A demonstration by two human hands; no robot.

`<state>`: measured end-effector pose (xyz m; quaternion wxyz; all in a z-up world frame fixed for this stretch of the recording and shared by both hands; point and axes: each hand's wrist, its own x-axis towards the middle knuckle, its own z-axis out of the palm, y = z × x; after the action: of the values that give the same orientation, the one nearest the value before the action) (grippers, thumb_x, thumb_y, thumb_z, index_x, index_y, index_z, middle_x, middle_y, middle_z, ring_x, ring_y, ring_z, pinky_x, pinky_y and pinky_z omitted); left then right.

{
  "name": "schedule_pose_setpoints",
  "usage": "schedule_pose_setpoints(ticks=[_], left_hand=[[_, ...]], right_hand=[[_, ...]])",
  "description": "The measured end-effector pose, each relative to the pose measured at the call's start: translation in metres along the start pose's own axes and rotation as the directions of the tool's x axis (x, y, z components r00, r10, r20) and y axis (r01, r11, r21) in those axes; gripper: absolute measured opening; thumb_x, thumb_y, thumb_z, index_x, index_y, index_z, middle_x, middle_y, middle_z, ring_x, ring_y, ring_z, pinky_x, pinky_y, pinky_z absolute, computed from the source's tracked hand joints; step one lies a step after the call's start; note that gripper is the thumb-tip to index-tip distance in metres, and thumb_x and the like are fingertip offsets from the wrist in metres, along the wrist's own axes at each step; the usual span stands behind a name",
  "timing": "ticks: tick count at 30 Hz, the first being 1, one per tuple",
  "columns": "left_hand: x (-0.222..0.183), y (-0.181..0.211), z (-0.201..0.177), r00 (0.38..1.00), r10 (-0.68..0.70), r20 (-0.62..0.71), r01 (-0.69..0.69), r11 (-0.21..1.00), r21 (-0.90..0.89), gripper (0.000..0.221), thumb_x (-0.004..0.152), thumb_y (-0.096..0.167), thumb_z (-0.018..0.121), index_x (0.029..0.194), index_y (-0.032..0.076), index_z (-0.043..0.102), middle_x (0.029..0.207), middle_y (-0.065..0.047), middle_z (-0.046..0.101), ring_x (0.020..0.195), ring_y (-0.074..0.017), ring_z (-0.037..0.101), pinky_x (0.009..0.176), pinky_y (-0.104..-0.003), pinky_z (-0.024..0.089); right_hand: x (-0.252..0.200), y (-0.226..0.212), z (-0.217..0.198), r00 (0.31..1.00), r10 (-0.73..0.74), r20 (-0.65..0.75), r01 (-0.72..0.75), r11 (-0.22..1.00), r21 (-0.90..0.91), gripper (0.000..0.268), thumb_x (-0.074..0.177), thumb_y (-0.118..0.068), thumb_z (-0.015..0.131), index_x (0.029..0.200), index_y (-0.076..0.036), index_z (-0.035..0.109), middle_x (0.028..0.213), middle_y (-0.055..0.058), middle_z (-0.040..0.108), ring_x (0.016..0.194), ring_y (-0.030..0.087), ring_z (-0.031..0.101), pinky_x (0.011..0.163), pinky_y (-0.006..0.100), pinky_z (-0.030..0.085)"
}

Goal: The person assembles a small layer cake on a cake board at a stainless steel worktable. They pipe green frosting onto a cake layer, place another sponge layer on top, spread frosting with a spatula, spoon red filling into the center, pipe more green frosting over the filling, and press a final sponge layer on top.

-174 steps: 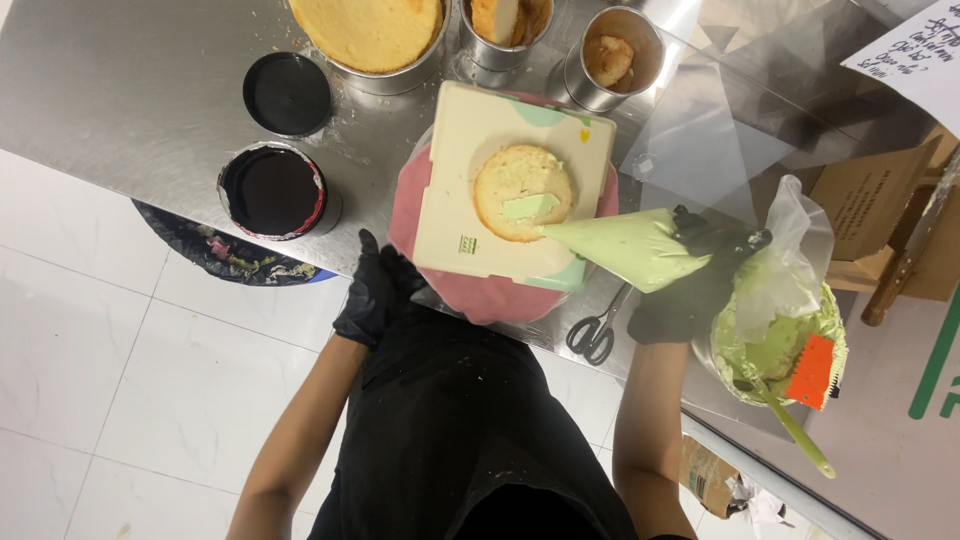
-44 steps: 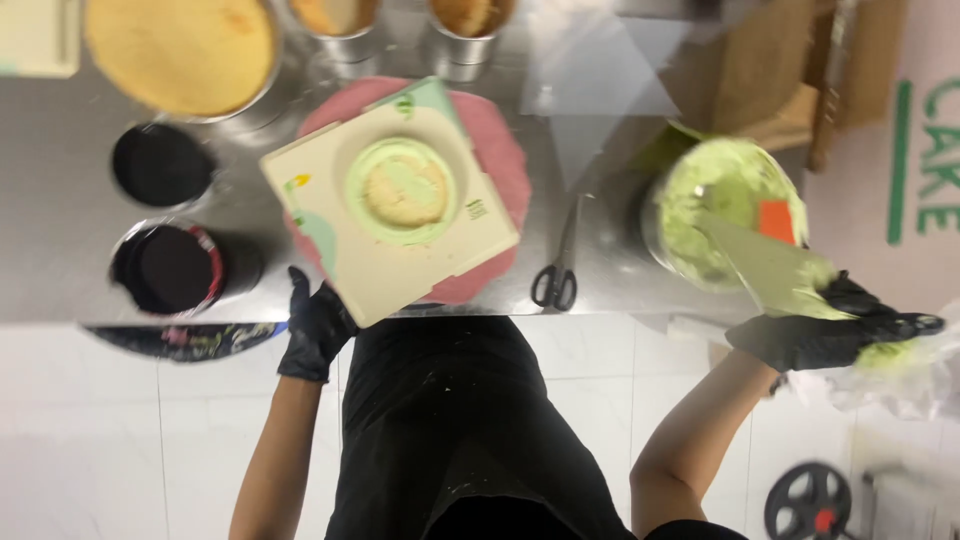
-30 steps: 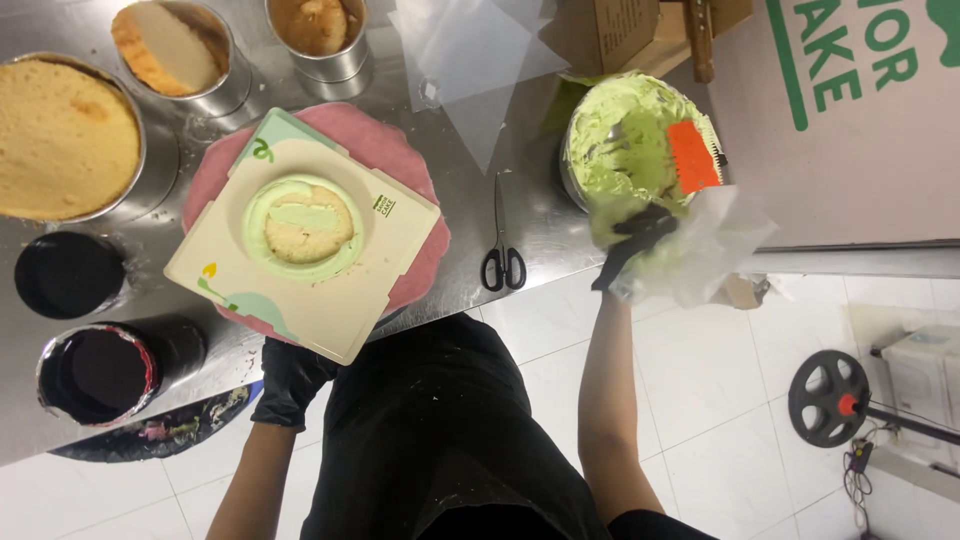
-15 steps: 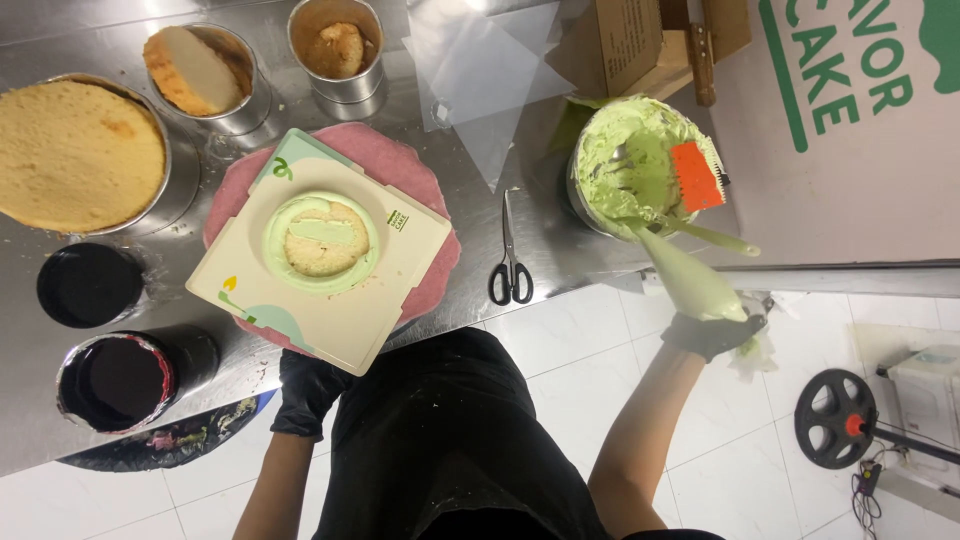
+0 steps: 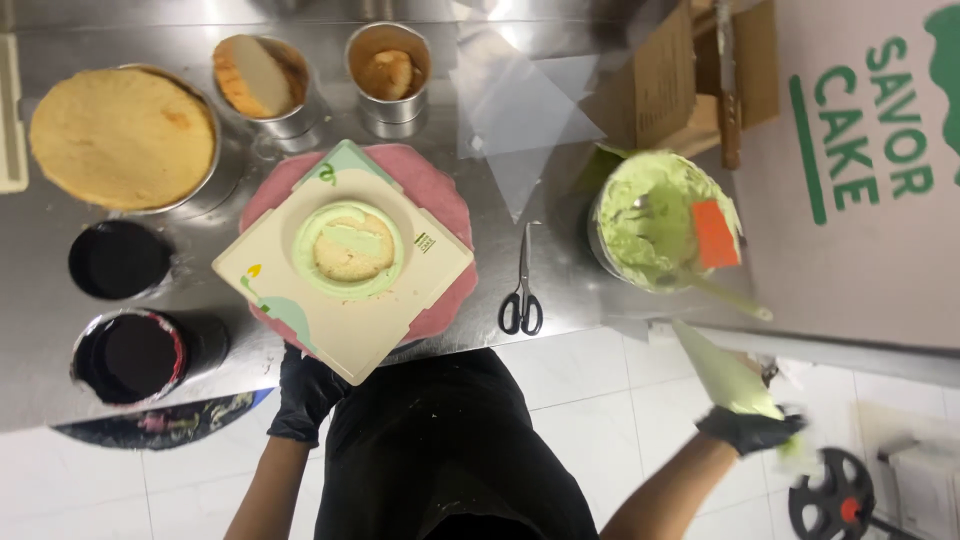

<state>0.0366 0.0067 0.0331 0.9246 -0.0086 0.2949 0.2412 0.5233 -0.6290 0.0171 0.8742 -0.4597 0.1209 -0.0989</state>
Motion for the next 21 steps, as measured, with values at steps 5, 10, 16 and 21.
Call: schedule_pose_setpoints(ticks=[5, 10, 16, 21], left_hand=[[-0.012, -0.001, 0.007, 1.000, -0.017, -0.023, 0.019, 0.998, 0.061, 0.081, 0.100, 0.066, 0.042, 0.161, 0.014, 0.032, 0.162, -0.012, 0.041, 0.143, -0.0308, 0.045, 0.116, -0.049, 0.036], [-0.003, -0.011, -0.041, 0.998, -0.008, -0.070, 0.005, 0.999, -0.045, 0.084, 0.098, 0.068, 0.045, 0.154, 0.005, 0.042, 0.149, -0.015, 0.055, 0.131, -0.0309, 0.054, 0.108, -0.043, 0.044], [-0.049, -0.005, -0.074, 0.957, 0.184, -0.225, -0.123, 0.958, 0.260, 0.051, 0.104, 0.052, 0.059, 0.122, 0.005, 0.070, 0.100, -0.005, 0.071, 0.079, -0.0177, 0.062, 0.067, -0.031, 0.052], [-0.053, 0.036, -0.121, 0.511, 0.789, -0.341, -0.537, 0.602, 0.591, 0.039, 0.095, 0.013, 0.071, 0.132, 0.003, 0.060, 0.103, -0.005, 0.066, 0.083, -0.0165, 0.061, 0.067, -0.030, 0.051]], right_hand=[[-0.109, -0.060, 0.249, 0.888, 0.364, 0.283, -0.255, 0.899, -0.355, 0.032, 0.110, -0.042, 0.063, 0.110, -0.011, 0.061, 0.099, 0.006, 0.064, 0.102, 0.030, 0.058, 0.097, 0.063, 0.052], [-0.082, 0.062, 0.407, 0.716, 0.543, 0.440, 0.199, 0.445, -0.873, 0.052, 0.106, -0.051, 0.063, 0.111, 0.000, 0.063, 0.098, 0.014, 0.067, 0.096, 0.030, 0.061, 0.092, 0.052, 0.052], [-0.072, 0.231, 0.519, 0.453, 0.782, 0.427, 0.840, -0.214, -0.499, 0.081, 0.102, -0.070, 0.054, 0.107, 0.010, 0.071, 0.097, 0.023, 0.071, 0.090, 0.033, 0.065, 0.090, 0.045, 0.050], [-0.048, 0.280, 0.500, 0.411, 0.847, 0.338, 0.907, -0.343, -0.244, 0.090, 0.096, -0.080, 0.050, 0.111, 0.006, 0.069, 0.110, 0.025, 0.065, 0.101, 0.038, 0.062, 0.095, 0.049, 0.045]])
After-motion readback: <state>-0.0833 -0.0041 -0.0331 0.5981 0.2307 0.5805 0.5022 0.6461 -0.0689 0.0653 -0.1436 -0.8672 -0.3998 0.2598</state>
